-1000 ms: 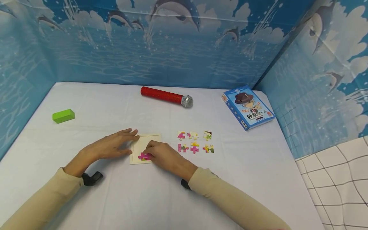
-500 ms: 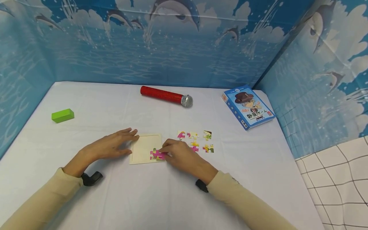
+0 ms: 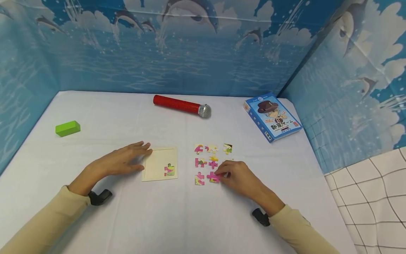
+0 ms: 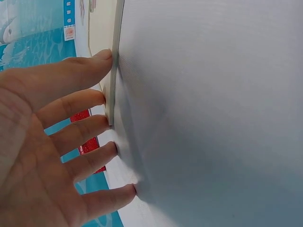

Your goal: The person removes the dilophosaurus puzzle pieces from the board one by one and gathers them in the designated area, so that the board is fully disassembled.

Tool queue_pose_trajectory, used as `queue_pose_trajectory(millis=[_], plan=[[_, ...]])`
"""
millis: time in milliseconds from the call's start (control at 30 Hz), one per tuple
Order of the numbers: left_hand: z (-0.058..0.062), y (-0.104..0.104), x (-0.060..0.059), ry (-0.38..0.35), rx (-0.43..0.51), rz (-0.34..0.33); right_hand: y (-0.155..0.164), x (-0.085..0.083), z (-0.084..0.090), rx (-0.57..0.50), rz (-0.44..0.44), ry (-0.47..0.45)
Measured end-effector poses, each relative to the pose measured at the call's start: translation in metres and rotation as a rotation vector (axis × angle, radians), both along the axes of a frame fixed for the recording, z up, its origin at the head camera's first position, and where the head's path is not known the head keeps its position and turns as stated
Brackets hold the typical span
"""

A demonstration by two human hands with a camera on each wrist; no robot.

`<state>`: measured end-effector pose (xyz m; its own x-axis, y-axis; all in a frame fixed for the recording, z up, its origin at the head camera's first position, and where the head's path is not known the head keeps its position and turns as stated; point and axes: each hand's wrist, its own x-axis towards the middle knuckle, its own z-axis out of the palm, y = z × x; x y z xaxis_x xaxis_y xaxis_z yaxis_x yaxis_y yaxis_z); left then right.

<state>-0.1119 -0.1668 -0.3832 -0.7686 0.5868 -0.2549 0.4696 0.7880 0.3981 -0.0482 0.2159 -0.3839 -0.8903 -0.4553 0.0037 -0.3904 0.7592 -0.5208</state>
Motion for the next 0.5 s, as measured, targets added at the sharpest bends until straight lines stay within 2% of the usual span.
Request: queue_pose_trajectory(millis=[233,367,500], plan=[[-0.0019,-0.0014,0.0017,0.002,0.001,0.002,0.0043,-0.0024,-0.0052,-0.003,0.115,-0.026],[-0.0021,-0.0013,0.0022,0.008,0.007,-0.001,0.0037,-0.0029,-0.0047,0.074,0.178,0.027],[-0.0009,-0.0008,0.0018,0.008,0.002,-0.002,0.0006,-0.0033,-0.0007,0.147,0.191,0.059]])
